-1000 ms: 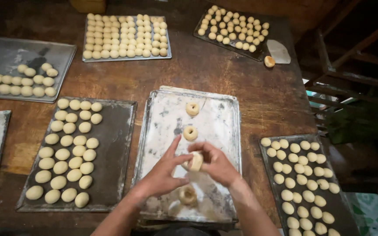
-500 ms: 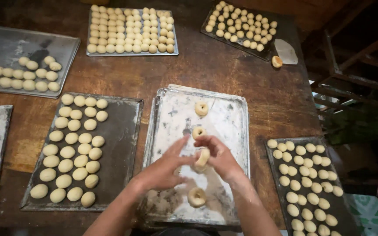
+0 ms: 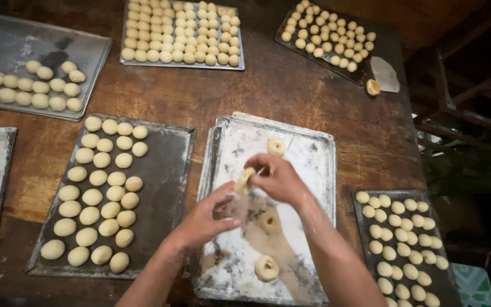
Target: Shaping dough balls into rings and placing them on a tray
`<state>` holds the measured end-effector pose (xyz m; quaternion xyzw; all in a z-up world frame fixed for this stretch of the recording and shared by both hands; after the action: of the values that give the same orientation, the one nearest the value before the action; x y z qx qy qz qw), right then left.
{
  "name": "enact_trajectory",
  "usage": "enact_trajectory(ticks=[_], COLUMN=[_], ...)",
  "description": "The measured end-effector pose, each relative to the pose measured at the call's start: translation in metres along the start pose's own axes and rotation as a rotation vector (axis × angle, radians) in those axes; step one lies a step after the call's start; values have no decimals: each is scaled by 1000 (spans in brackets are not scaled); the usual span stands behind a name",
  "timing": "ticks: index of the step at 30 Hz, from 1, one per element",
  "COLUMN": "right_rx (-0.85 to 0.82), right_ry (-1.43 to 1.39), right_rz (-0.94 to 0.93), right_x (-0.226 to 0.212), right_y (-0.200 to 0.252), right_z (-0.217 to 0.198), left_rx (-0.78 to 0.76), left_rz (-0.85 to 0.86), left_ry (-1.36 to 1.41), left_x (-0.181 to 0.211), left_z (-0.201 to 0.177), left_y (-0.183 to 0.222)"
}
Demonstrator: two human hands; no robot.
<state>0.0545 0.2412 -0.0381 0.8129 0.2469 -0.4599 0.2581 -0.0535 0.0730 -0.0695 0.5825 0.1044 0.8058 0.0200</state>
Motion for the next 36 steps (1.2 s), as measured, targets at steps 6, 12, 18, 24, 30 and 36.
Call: enact_trajectory(ticks=[6,12,18,24,30,36], right_rx=[148,147,87,32,7,95], right_ry=[482,722,449,249,193,43], right_rz=[44,88,20,109,371,443], right_x=[16,25,-18,-3,3,4], right_y=[-84,-85,14,83,122,115], right_z=[1,3,-2,-2,-3,3], left_rx=[456,710,920,822,774,555], left_rz=[26,155,-98,-150,-191,97], left_ry=[-15,-543,-949,-1260,-1268,-748], left_x=[-30,-43,-69,-96,-30,18], left_z=[-74,-191,-327,-378,-268,-70], left_y=[-15,-54,-90,-145,-116,-61])
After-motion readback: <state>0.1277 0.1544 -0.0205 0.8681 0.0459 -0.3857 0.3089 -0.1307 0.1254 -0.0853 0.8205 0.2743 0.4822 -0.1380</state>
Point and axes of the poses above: each hand's wrist, its own y-axis away from the middle knuckle, its own z-axis out of the palm, x = y × z, the point moved 5 cm from there along -y, towards the middle knuckle, and after that the axes turned 5 degrees about x, right-handed, at the moved point
